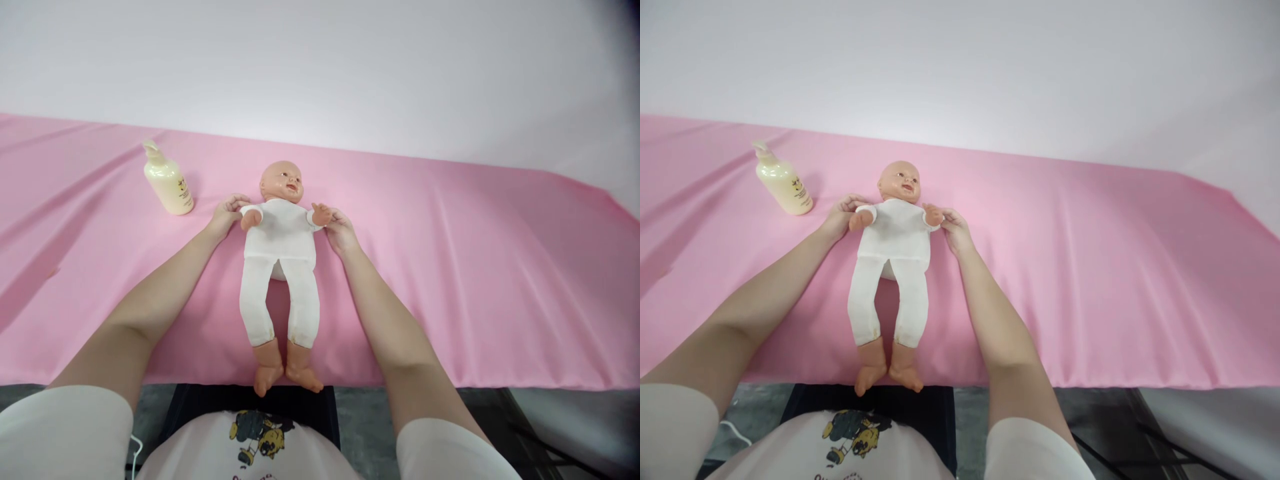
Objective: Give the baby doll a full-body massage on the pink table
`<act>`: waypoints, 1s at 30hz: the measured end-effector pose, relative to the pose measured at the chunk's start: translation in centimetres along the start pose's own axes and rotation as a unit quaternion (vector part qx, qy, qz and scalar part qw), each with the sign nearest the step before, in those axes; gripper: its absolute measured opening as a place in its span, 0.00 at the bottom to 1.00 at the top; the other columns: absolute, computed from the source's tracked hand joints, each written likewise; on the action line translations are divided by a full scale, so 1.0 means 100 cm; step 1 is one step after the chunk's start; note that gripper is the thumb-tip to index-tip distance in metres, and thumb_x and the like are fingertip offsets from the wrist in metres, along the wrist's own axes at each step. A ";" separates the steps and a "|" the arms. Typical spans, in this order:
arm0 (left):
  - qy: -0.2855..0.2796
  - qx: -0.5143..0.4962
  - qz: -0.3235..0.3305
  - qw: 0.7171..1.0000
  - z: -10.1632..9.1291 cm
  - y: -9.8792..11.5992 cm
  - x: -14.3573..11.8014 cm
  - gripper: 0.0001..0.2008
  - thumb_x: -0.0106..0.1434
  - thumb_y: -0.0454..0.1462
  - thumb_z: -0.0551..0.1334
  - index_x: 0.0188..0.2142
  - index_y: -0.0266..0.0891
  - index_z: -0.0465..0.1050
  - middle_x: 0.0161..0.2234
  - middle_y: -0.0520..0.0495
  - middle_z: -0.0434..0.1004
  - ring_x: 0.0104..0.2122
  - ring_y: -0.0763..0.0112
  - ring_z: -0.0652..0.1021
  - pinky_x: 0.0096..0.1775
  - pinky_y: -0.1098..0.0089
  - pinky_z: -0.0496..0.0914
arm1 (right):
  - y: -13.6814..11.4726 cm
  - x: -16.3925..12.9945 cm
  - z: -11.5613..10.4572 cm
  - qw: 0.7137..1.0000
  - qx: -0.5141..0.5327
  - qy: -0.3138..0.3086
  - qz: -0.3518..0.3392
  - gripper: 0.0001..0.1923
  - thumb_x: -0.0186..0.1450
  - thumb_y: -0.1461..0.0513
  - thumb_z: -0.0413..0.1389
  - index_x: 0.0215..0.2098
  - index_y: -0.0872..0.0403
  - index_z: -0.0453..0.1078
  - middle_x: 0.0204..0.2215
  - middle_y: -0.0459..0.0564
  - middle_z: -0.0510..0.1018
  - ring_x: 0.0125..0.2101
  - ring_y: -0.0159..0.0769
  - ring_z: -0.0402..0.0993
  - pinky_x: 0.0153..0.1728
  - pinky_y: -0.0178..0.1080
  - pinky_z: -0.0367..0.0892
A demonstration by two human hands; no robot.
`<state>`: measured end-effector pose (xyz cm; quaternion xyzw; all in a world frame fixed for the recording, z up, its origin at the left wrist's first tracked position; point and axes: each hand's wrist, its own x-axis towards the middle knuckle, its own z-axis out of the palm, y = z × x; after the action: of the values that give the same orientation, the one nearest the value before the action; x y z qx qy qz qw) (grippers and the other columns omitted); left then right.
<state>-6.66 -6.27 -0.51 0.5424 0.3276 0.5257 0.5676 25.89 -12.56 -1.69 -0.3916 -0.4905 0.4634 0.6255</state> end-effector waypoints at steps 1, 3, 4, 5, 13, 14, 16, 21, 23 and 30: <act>-0.008 -0.009 -0.011 1.000 0.001 0.002 -0.001 0.21 0.38 0.30 0.67 0.36 0.40 0.74 0.33 0.51 0.82 0.35 0.67 0.80 0.41 0.66 0.73 | -0.002 -0.001 0.000 1.000 0.012 -0.004 0.010 0.13 0.47 0.62 0.64 0.33 0.48 0.73 0.44 0.47 0.84 0.53 0.46 0.78 0.62 0.55 0.67; -0.025 -0.018 -0.028 0.999 0.002 0.005 -0.003 0.20 0.36 0.28 0.66 0.33 0.39 0.74 0.31 0.53 0.81 0.34 0.69 0.80 0.40 0.69 0.72 | -0.004 -0.003 -0.001 0.999 0.031 -0.012 0.035 0.10 0.46 0.65 0.63 0.27 0.48 0.73 0.36 0.45 0.84 0.49 0.43 0.79 0.60 0.51 0.69; -0.033 -0.019 -0.033 0.999 0.003 0.007 -0.004 0.19 0.36 0.28 0.66 0.32 0.39 0.73 0.30 0.54 0.80 0.33 0.70 0.79 0.40 0.69 0.72 | -0.005 -0.004 -0.002 0.998 0.039 -0.015 0.044 0.09 0.44 0.67 0.63 0.24 0.49 0.72 0.32 0.44 0.83 0.48 0.42 0.79 0.59 0.49 0.69; -0.041 -0.018 -0.036 0.998 0.003 0.008 -0.004 0.18 0.36 0.27 0.66 0.30 0.39 0.73 0.29 0.54 0.79 0.34 0.70 0.79 0.40 0.69 0.72 | -0.005 -0.005 -0.003 0.998 0.045 -0.018 0.049 0.09 0.43 0.68 0.62 0.20 0.49 0.70 0.28 0.44 0.81 0.47 0.42 0.79 0.60 0.48 0.68; -0.077 -0.015 -0.057 0.995 0.000 0.012 -0.004 0.19 0.35 0.25 0.65 0.31 0.38 0.75 0.29 0.53 0.79 0.36 0.68 0.80 0.42 0.69 0.72 | -0.008 -0.006 -0.002 0.995 0.036 -0.029 0.086 0.10 0.43 0.66 0.66 0.22 0.49 0.71 0.30 0.44 0.82 0.44 0.41 0.78 0.55 0.44 0.71; -0.072 -0.017 -0.055 0.996 -0.001 0.012 -0.004 0.19 0.36 0.26 0.65 0.32 0.38 0.75 0.30 0.52 0.80 0.35 0.69 0.80 0.41 0.69 0.72 | -0.009 -0.006 -0.001 0.995 0.031 -0.025 0.089 0.10 0.44 0.65 0.66 0.24 0.48 0.72 0.32 0.44 0.82 0.44 0.40 0.79 0.54 0.43 0.72; -0.057 -0.025 -0.045 0.997 0.000 0.009 -0.003 0.20 0.37 0.27 0.67 0.34 0.38 0.74 0.32 0.52 0.80 0.33 0.70 0.79 0.39 0.69 0.72 | -0.010 -0.006 0.000 0.996 0.024 -0.015 0.084 0.12 0.47 0.63 0.67 0.29 0.48 0.73 0.34 0.44 0.83 0.44 0.40 0.79 0.53 0.43 0.72; 0.008 -0.023 -0.003 1.000 0.000 0.002 0.002 0.25 0.41 0.30 0.71 0.39 0.41 0.66 0.29 0.56 0.78 0.29 0.71 0.79 0.37 0.69 0.71 | -0.008 -0.004 0.000 0.997 0.049 0.004 0.061 0.18 0.49 0.58 0.69 0.36 0.47 0.70 0.34 0.45 0.82 0.42 0.39 0.80 0.50 0.42 0.74; 0.025 -0.007 0.006 1.000 -0.001 0.001 0.003 0.26 0.43 0.32 0.72 0.40 0.42 0.63 0.29 0.56 0.78 0.29 0.71 0.79 0.37 0.69 0.71 | -0.006 -0.003 0.000 0.997 0.060 0.011 0.051 0.20 0.49 0.55 0.71 0.36 0.47 0.70 0.35 0.45 0.83 0.41 0.38 0.80 0.48 0.40 0.75; 0.032 0.033 0.016 0.999 0.001 -0.001 0.002 0.24 0.52 0.37 0.71 0.44 0.43 0.61 0.24 0.59 0.76 0.23 0.73 0.76 0.31 0.71 0.68 | 0.004 0.005 0.007 0.991 0.061 0.104 0.058 0.12 0.56 0.58 0.65 0.34 0.48 0.66 0.29 0.41 0.80 0.32 0.31 0.79 0.41 0.37 0.75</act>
<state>-6.53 -6.12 -0.61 0.5491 0.3542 0.5409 0.5296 25.15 -11.98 -1.84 -0.4267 -0.3696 0.4850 0.6679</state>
